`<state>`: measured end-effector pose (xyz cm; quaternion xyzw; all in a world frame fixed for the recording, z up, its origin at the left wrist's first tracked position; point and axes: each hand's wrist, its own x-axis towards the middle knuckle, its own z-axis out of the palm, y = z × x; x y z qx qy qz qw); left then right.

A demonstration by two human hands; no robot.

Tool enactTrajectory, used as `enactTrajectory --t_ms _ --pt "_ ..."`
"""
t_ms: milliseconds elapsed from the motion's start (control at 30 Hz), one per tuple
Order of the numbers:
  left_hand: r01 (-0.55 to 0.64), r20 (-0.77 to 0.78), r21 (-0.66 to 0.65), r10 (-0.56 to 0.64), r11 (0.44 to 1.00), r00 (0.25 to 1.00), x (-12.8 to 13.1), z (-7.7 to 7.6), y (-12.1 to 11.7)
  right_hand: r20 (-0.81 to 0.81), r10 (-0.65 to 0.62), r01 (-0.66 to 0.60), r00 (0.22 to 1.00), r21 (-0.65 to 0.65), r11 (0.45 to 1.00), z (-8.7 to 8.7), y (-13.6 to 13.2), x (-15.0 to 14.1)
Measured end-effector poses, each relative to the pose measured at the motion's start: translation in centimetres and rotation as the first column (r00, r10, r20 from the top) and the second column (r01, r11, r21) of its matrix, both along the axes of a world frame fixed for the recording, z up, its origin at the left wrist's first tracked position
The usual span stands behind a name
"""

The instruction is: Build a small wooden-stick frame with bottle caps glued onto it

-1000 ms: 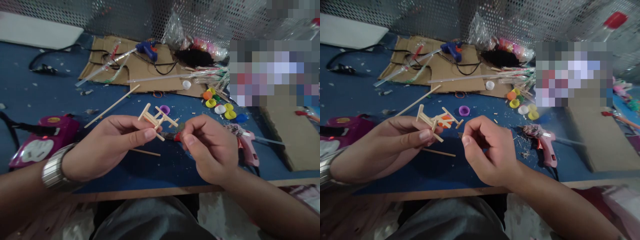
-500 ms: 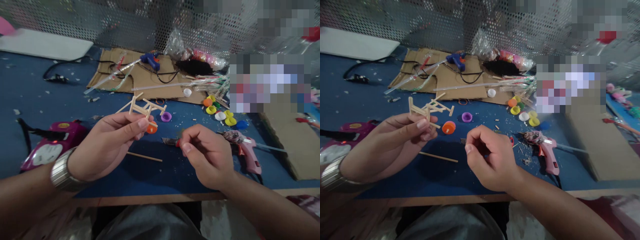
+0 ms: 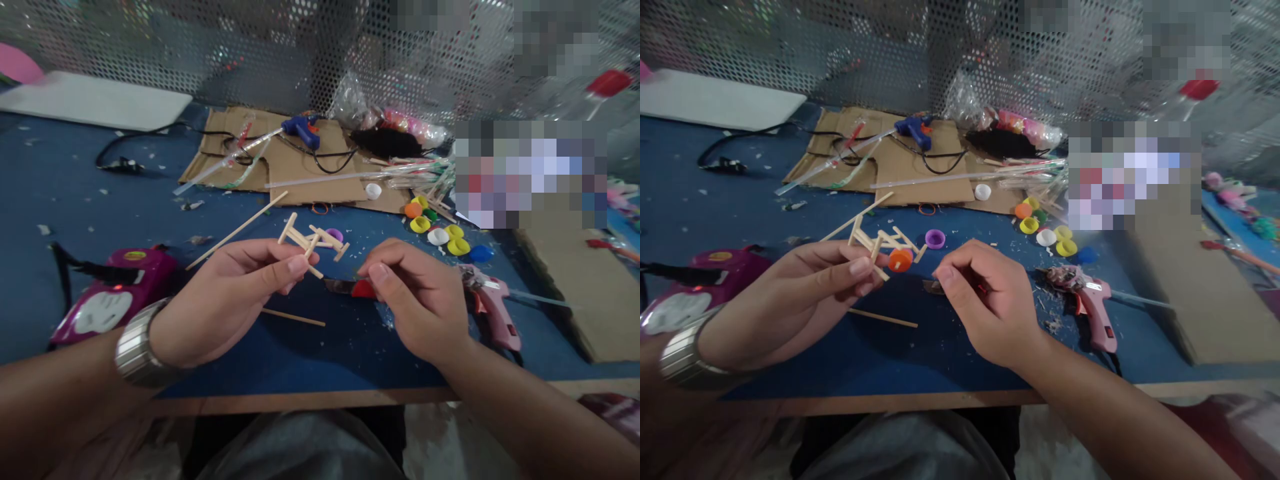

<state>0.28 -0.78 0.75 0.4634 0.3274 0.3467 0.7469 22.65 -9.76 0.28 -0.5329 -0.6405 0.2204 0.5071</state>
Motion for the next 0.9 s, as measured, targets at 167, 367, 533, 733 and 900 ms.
enactTrajectory --t_ms 167,367,533,733,900 --pt "0.049 -0.023 0.032 -0.048 0.998 0.999 -0.1 0.0 -0.1 -0.012 -0.026 0.026 1.0 -0.043 0.999 0.0 -0.2 0.0" --pt "0.197 -0.094 0.128 -0.186 0.972 0.978 -0.4 -0.1 -0.4 0.015 0.016 -0.016 1.0 -0.018 1.0 0.1 -0.3 -0.4" --pt "0.279 -0.16 0.194 -0.25 0.94 0.955 0.0 0.2 -0.6 0.044 0.037 -0.039 0.998 0.05 0.998 0.2 -0.5 -0.7" --pt "0.31 -0.182 0.204 -0.275 0.929 0.944 0.1 0.2 -0.6 0.05 0.021 -0.024 0.999 0.063 0.998 0.1 -0.7 -0.8" --pt "0.324 -0.219 0.203 -0.279 0.924 0.935 0.1 0.3 -0.7 0.051 0.021 -0.024 0.998 0.067 0.997 -0.1 -0.7 -1.0"
